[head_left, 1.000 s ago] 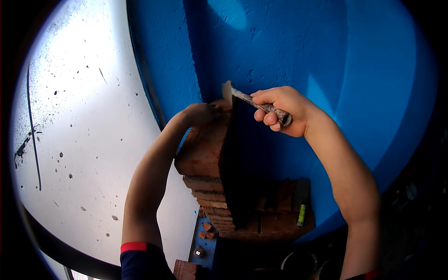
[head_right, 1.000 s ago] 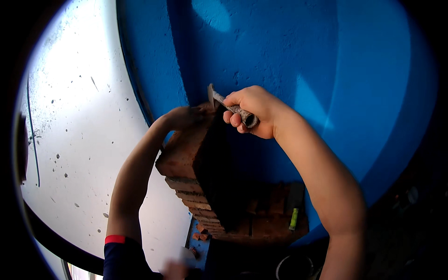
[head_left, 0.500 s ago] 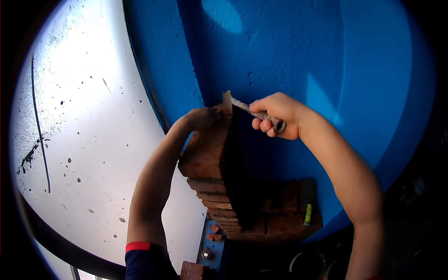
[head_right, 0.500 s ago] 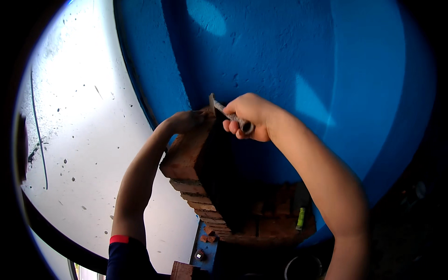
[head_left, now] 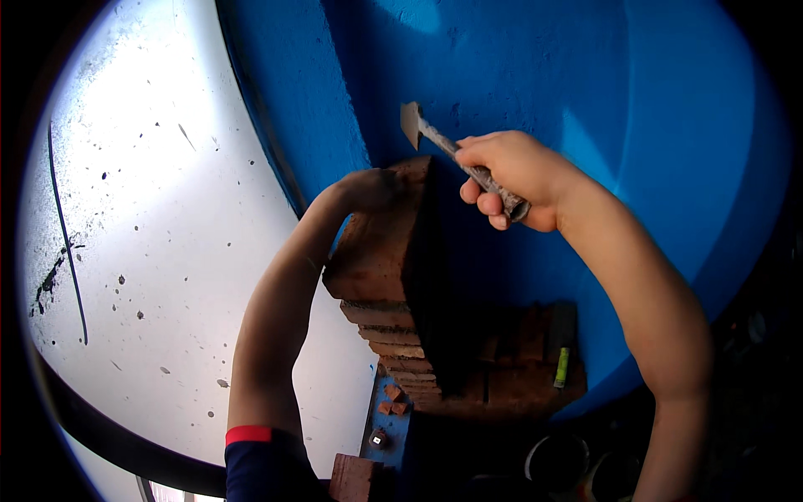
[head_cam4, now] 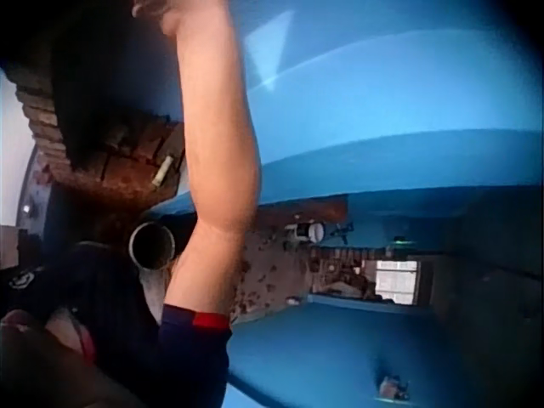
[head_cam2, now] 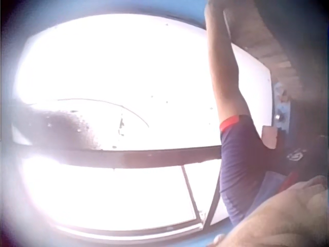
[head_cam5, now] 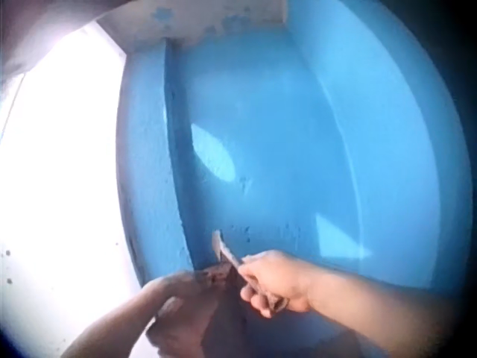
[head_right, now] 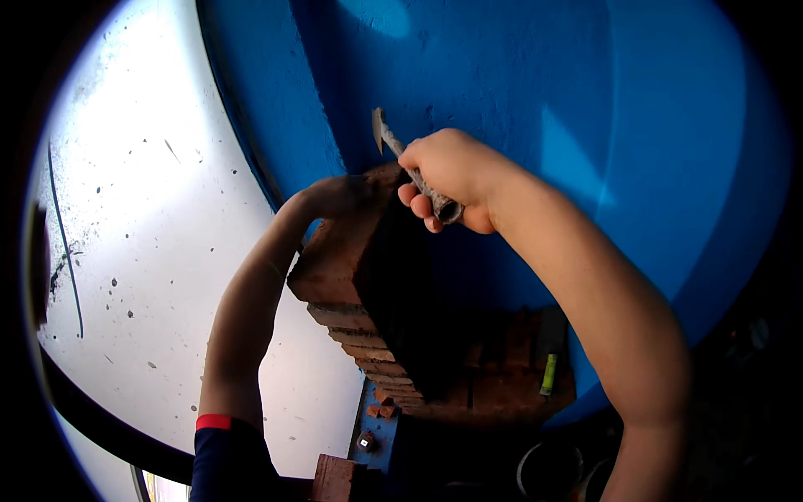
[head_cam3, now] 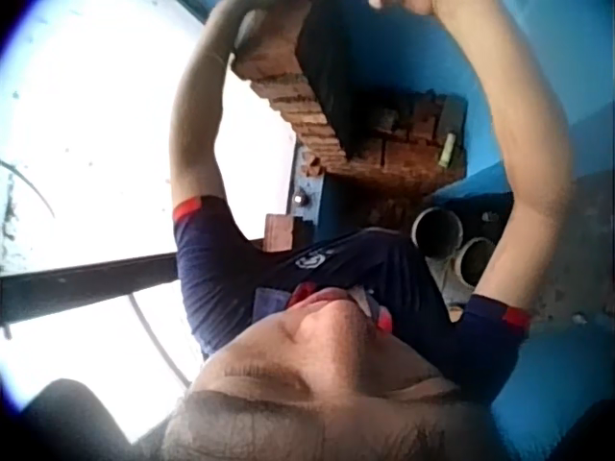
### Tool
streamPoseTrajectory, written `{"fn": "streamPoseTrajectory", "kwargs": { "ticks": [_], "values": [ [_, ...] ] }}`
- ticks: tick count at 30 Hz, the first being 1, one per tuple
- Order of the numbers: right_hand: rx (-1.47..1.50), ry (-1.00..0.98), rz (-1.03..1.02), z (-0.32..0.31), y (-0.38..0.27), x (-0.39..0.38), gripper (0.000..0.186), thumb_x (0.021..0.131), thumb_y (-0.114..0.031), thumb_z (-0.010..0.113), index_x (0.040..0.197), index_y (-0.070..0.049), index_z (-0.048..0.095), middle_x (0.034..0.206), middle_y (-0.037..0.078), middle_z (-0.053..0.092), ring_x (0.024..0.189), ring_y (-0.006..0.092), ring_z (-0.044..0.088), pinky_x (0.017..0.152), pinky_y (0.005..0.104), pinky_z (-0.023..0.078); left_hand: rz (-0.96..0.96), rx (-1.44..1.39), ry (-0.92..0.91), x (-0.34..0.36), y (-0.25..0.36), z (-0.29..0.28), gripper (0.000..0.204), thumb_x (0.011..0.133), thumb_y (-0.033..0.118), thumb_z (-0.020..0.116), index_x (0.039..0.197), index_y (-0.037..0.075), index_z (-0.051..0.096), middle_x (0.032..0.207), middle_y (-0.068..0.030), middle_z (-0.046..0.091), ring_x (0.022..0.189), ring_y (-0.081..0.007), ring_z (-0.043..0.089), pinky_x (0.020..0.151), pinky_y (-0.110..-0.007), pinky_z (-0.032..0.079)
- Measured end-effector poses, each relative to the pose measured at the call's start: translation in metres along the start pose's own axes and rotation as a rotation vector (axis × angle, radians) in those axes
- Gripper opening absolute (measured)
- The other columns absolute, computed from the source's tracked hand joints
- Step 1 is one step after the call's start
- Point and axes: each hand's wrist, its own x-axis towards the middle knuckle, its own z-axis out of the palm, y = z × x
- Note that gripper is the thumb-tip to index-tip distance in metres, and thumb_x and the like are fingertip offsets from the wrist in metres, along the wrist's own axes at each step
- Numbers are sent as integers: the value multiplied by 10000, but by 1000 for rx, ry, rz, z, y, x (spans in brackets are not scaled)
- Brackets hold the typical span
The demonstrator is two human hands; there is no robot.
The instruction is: The person applies mortar to a brick column using a trowel and then places bricks onto the mortar, occasionally using the trowel handle to tap them into place.
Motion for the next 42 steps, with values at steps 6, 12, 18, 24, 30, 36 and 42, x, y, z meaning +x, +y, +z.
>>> {"fn": "streamPoseTrajectory", "kwargs": {
  "ticks": [6, 12, 18, 24, 30, 36, 42],
  "values": [
    [30, -54, 8, -11, 3, -1, 123, 944, -185, 478, 950, -64, 498, 705, 85, 571, 453, 77, 504, 372, 249, 390, -38, -3, 12, 4, 5, -4, 397, 999, 391, 394, 1254, 153, 584, 1124, -139, 650, 1018, -309, 623, 876, -401, 477],
    [66, -102, -11, -13, 29, 4, 163, 961, -212, 493, 980, -50, 486, 692, 71, 567, 427, 74, 494, 363, 240, 414, 309, 336, 183, 21, -60, 46, 324, 980, 219, 408, 1226, 103, 585, 1156, -134, 627, 1029, -291, 624, 831, -394, 534],
    [205, -11, -167, -57, 159, 5, 336, 1021, -394, 397, 1010, -78, 511, 745, 27, 506, 536, 114, 489, 482, 296, 440, 223, 360, 13, 19, -11, 7, 367, 984, 157, 395, 1326, 72, 498, 1290, -160, 550, 1211, -306, 510, 983, -386, 462],
    [173, 444, -26, -31, 297, 50, 531, 957, -604, 377, 680, -155, 439, 516, -64, 318, 382, 75, 263, 363, 254, 201, 107, 290, -78, 16, -5, -1, 396, 1017, 201, 328, 1362, 52, 453, 1373, -177, 485, 1235, -313, 506, 1035, -403, 418],
    [138, 441, -62, -16, 352, 105, 603, 974, -568, 378, 603, -105, 482, 514, -21, 402, 467, 133, 377, 475, 315, 278, -199, -233, -65, 15, -20, 10, 405, 1029, 309, 323, 1363, 145, 484, 1394, -133, 485, 1233, -297, 516, 1022, -402, 426],
    [157, 442, -229, -2, 381, 151, 497, 986, -483, 447, 700, -99, 579, 594, -44, 449, 559, 109, 409, 554, 297, 353, -39, -106, 1, 10, -28, 13, 433, 1028, 384, 318, 1380, 186, 473, 1391, -108, 496, 1213, -287, 535, 1010, -394, 435],
    [215, 384, -256, -4, 411, 180, 528, 983, -536, 383, 991, -82, 654, 785, 55, 619, 713, 164, 545, 705, 345, 448, -29, -110, 35, 15, -15, 8, 438, 1025, 394, 334, 1331, 150, 530, 1380, -133, 502, 1227, -291, 523, 1028, -378, 415]
  ]
}}
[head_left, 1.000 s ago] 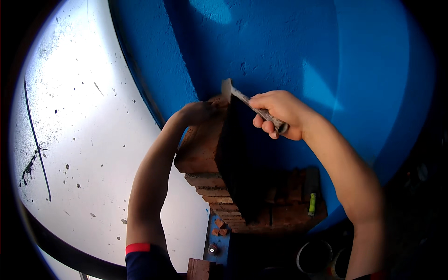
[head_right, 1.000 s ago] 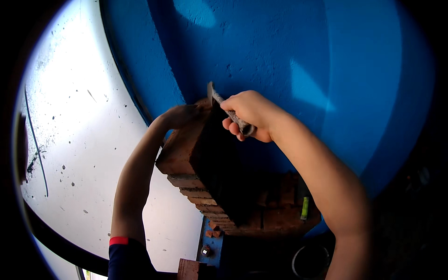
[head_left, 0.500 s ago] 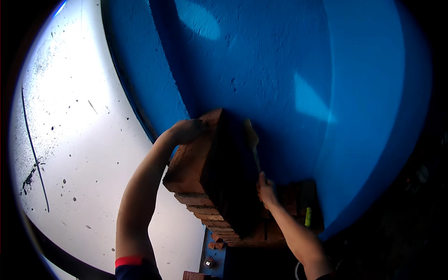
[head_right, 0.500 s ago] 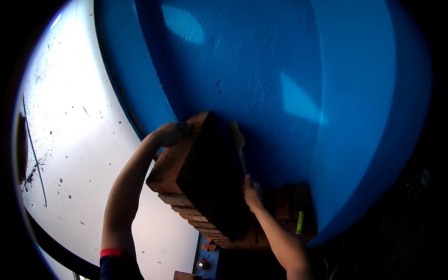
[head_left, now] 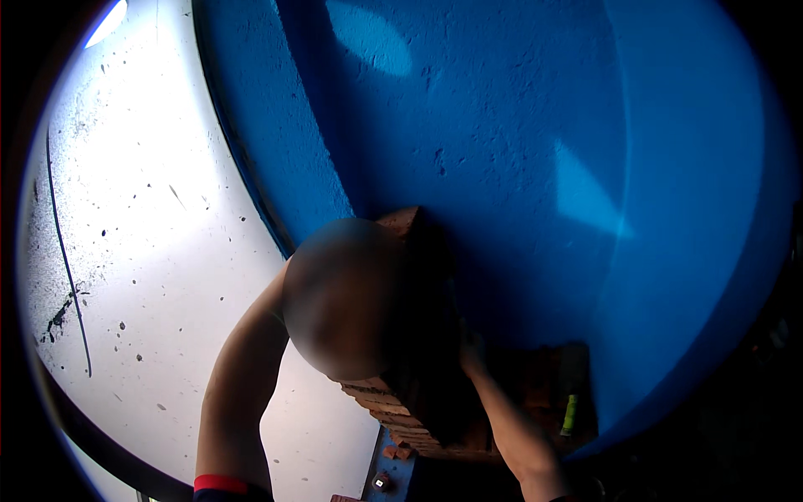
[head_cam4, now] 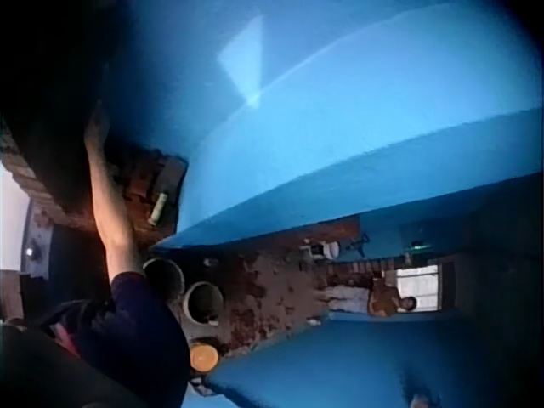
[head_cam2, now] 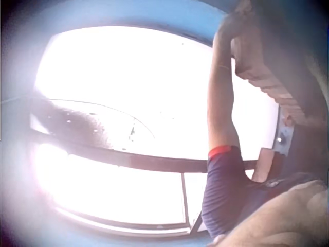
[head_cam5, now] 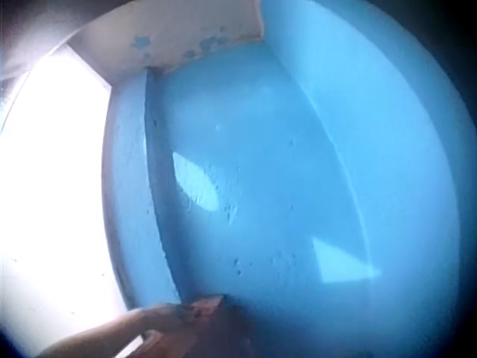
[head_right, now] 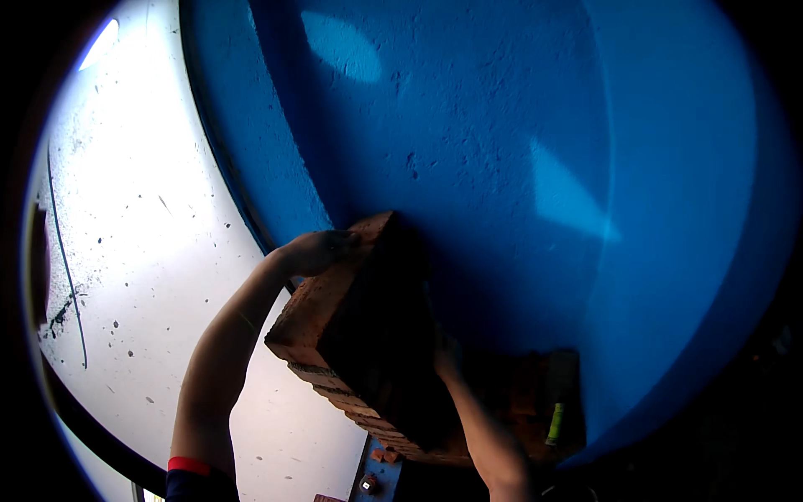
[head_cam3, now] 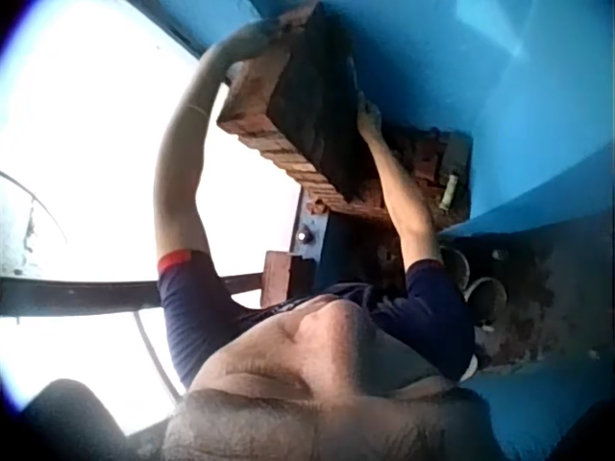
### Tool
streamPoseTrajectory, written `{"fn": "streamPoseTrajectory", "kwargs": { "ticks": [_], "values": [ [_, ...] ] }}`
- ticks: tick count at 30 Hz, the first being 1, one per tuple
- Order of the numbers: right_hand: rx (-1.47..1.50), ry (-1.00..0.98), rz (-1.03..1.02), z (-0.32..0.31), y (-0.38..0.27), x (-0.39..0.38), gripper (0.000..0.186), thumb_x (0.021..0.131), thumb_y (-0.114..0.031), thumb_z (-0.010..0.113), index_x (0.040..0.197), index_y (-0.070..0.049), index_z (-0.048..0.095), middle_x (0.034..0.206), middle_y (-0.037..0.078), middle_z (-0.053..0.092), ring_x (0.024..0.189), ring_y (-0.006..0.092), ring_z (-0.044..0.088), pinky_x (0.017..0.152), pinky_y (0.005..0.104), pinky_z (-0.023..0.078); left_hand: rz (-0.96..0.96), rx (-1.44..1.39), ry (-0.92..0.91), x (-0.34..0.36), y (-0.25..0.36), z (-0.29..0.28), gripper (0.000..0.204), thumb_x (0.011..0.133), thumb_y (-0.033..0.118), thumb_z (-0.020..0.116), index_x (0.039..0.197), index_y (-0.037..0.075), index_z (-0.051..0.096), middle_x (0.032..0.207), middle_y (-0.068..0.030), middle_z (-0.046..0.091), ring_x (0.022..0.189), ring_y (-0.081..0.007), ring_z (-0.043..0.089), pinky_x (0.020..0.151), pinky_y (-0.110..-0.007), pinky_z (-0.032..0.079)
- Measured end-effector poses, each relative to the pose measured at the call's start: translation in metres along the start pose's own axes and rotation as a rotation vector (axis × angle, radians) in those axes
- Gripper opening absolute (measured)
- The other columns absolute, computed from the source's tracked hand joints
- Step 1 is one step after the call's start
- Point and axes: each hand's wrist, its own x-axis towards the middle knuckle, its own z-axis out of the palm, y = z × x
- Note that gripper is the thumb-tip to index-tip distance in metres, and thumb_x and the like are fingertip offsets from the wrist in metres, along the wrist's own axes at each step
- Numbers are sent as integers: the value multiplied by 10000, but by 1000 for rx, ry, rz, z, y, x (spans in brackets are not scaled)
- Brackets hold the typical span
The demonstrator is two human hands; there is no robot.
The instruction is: The person applies mortar to a brick column using a trowel and then places bricks onto the mortar, occasionally using the trowel handle to tap them into place.
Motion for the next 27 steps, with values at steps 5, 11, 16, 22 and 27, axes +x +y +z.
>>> {"fn": "streamPoseTrajectory", "kwargs": {
  "ticks": [5, 11, 16, 22, 27],
  "values": [
    [-69, -44, -49, 10, 5, -23, 542, 992, -526, 359, 935, -78, 658, 698, 33, 579, 660, 155, 530, 620, 341, 420, -102, -128, -18, -5, -15, 4, 441, 1023, 388, 350, 1291, 117, 570, 1368, -152, 511, 1235, -289, 517, 1047, -385, 394],
    [-17, -88, 35, 0, 11, -72, 592, 999, -529, 327, 697, -85, 576, 490, -5, 383, 447, 102, 367, 434, 303, 247, -131, -151, -81, -5, 12, -14, 464, 1020, 412, 343, 1336, 128, 531, 1356, -165, 519, 1236, -293, 515, 1048, -416, 388],
    [119, -233, 33, 16, -39, -136, 510, 1019, -464, 327, 619, -162, 421, 461, -38, 348, 346, 79, 306, 342, 241, 220, -157, -78, -44, -18, 9, -12, 475, 1021, 408, 339, 1390, 141, 470, 1382, -149, 499, 1249, -291, 501, 1055, -415, 381],
    [244, -291, 164, 7, -40, -188, 498, 998, -508, 344, 694, -122, 427, 500, -27, 374, 365, 72, 325, 346, 225, 246, -49, -106, 13, -1, 2, -6, 356, 1004, 305, 417, 1294, 145, 545, 1227, -145, 605, 1125, -289, 579, 958, -394, 445],
    [480, -493, 453, -11, -73, -243, 517, 996, -529, 316, 730, -99, 421, 508, -13, 375, 354, 94, 314, 334, 251, 264, -104, -237, 98, -24, -12, -12, 358, 1006, 283, 434, 1304, 125, 554, 1283, -139, 573, 1190, -272, 539, 1010, -390, 411]
  ]
}}
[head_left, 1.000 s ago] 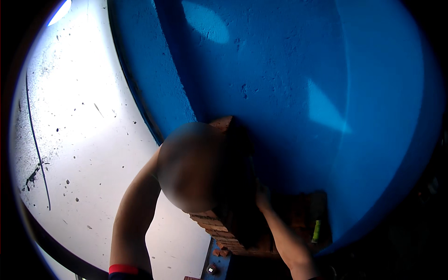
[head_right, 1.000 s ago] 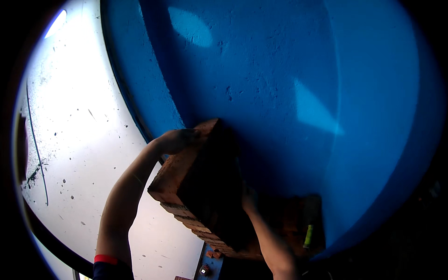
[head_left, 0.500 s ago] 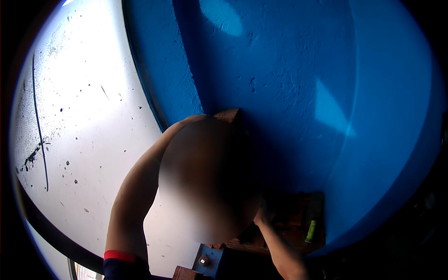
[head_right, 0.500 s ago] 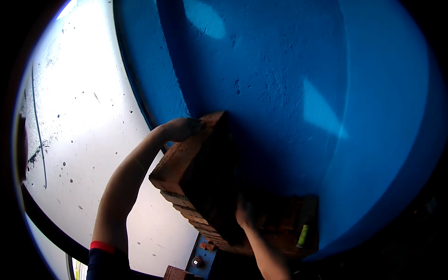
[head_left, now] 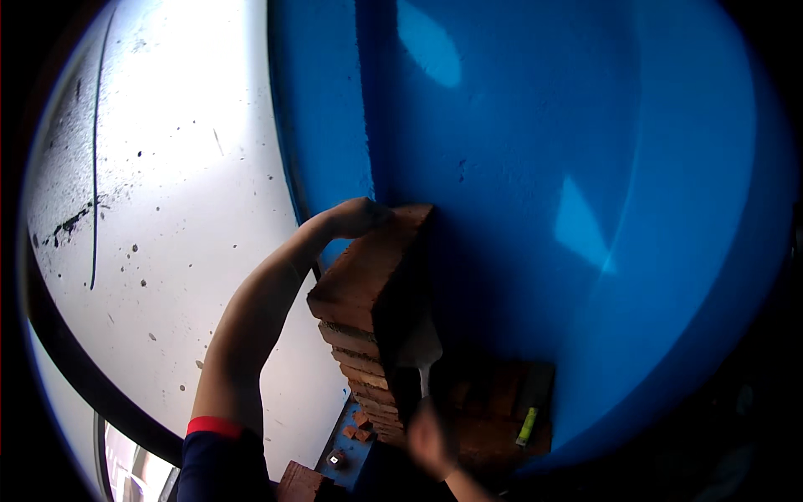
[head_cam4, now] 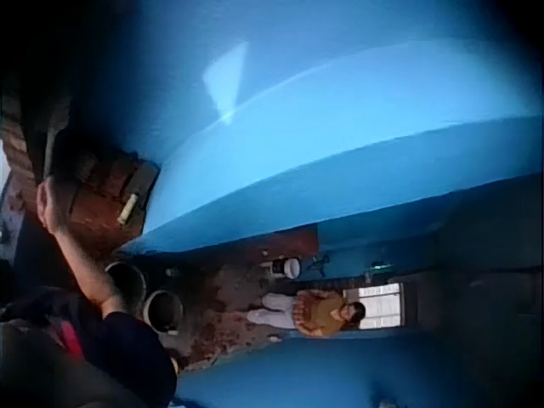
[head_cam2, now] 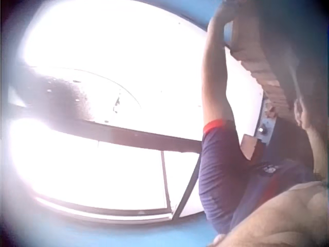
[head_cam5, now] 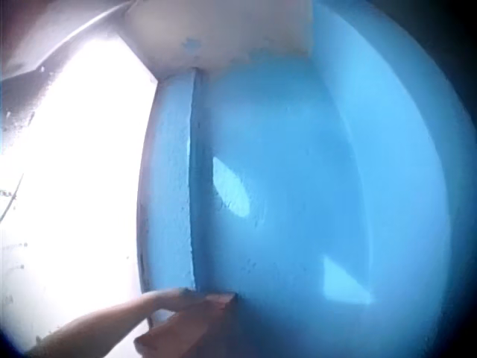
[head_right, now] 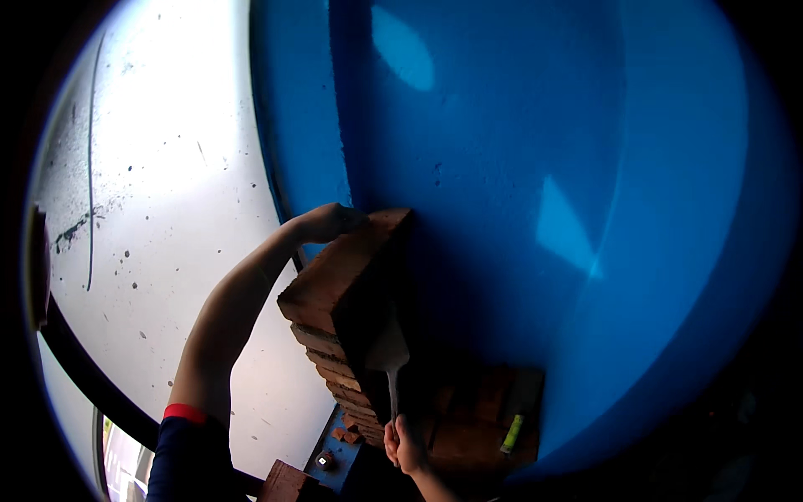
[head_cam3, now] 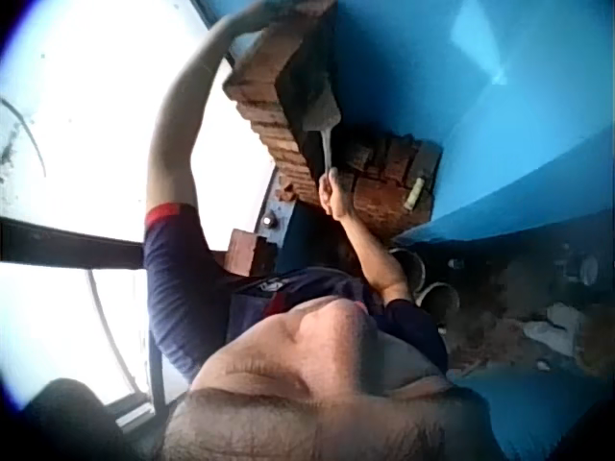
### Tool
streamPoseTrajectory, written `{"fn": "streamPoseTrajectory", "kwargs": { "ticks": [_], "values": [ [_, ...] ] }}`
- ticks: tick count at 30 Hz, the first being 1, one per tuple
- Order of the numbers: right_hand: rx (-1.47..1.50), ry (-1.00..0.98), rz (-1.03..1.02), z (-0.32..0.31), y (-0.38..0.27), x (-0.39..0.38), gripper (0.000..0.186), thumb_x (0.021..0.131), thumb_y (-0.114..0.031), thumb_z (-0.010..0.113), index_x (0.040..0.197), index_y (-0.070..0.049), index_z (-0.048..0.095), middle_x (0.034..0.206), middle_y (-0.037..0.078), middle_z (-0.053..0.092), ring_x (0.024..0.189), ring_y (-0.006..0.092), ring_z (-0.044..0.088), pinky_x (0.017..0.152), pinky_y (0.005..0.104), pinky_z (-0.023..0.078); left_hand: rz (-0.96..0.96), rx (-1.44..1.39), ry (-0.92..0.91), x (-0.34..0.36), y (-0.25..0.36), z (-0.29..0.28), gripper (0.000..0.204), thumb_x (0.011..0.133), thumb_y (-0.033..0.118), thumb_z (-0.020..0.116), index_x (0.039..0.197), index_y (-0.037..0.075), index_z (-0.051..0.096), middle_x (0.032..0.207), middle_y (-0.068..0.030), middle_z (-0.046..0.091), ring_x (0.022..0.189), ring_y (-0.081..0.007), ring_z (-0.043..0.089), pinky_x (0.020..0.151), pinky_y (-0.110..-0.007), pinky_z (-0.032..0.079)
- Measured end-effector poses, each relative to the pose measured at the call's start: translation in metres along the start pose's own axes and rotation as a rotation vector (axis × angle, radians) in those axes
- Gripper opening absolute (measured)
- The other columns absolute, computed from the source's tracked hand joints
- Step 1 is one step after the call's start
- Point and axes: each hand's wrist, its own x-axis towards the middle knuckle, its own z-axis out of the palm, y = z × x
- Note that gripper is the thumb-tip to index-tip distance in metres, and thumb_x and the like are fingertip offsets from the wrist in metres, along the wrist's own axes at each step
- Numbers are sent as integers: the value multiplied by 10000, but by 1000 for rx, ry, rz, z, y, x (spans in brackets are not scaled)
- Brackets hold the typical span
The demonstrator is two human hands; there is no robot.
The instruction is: The person applies mortar to a brick column using a trowel and then places bricks onto the mortar, occasionally using the trowel handle to tap them into place.
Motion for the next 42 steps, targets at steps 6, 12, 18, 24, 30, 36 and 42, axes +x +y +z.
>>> {"fn": "streamPoseTrajectory", "kwargs": {
  "ticks": [6, 12, 18, 24, 30, 36, 42],
  "values": [
    [10, 121, 92, 13, -78, -56, 520, 1009, -493, 332, 753, -91, 541, 489, 6, 398, 347, 143, 374, 315, 272, 329, -71, -833, 652, -103, -16, -26, 410, 991, 236, 498, 1304, -28, 521, 1331, -202, 531, 1262, -280, 495, 1073, -384, 386],
    [-354, 295, 5, 35, -217, -54, 533, 963, -561, 400, 647, -137, 468, 486, 0, 407, 332, 137, 379, 292, 280, 332, 96, -1051, 1143, -229, 118, 59, 234, 922, 71, 528, 1101, -9, 656, 1056, -152, 669, 967, -210, 627, 838, -324, 488],
    [-595, 366, -540, 116, -290, 8, 317, 1000, -367, 454, 859, -88, 503, 643, 1, 465, 512, 92, 431, 435, 242, 364, 239, -1052, 968, -286, 194, 145, 69, 846, 63, 623, 877, 26, 672, 859, -134, 655, 772, -309, 649, 675, -346, 527],
    [-811, 256, -549, 116, -309, 85, 343, 1006, -385, 448, 864, -80, 508, 626, 0, 455, 464, 74, 394, 411, 236, 329, 209, -1144, 791, -305, 187, 211, 83, 830, 78, 610, 870, 34, 668, 832, -132, 639, 754, -316, 634, 653, -368, 519],
    [-1244, 448, -338, 96, -300, 128, 367, 1007, -399, 450, 798, -99, 472, 595, -20, 413, 434, 79, 360, 397, 238, 259, 3, -1230, 703, -330, 164, 231, 95, 853, 97, 619, 884, 28, 677, 874, -144, 652, 811, -327, 646, 714, -364, 527],
    [-1162, 381, -506, 120, -306, 97, 377, 1007, -383, 459, 787, -79, 496, 602, -10, 438, 445, 66, 353, 392, 240, 277, -92, -1283, 680, -339, 152, 239, 102, 852, 104, 620, 895, 34, 681, 882, -141, 655, 820, -325, 649, 714, -366, 526],
    [-1050, 687, -362, 90, -267, 53, 369, 1003, -379, 461, 827, -63, 528, 644, 2, 478, 496, 78, 404, 455, 254, 333, -97, -1276, 672, -347, 144, 257, 109, 856, 115, 618, 890, 34, 682, 881, -140, 654, 802, -326, 650, 702, -368, 528]
  ]
}}
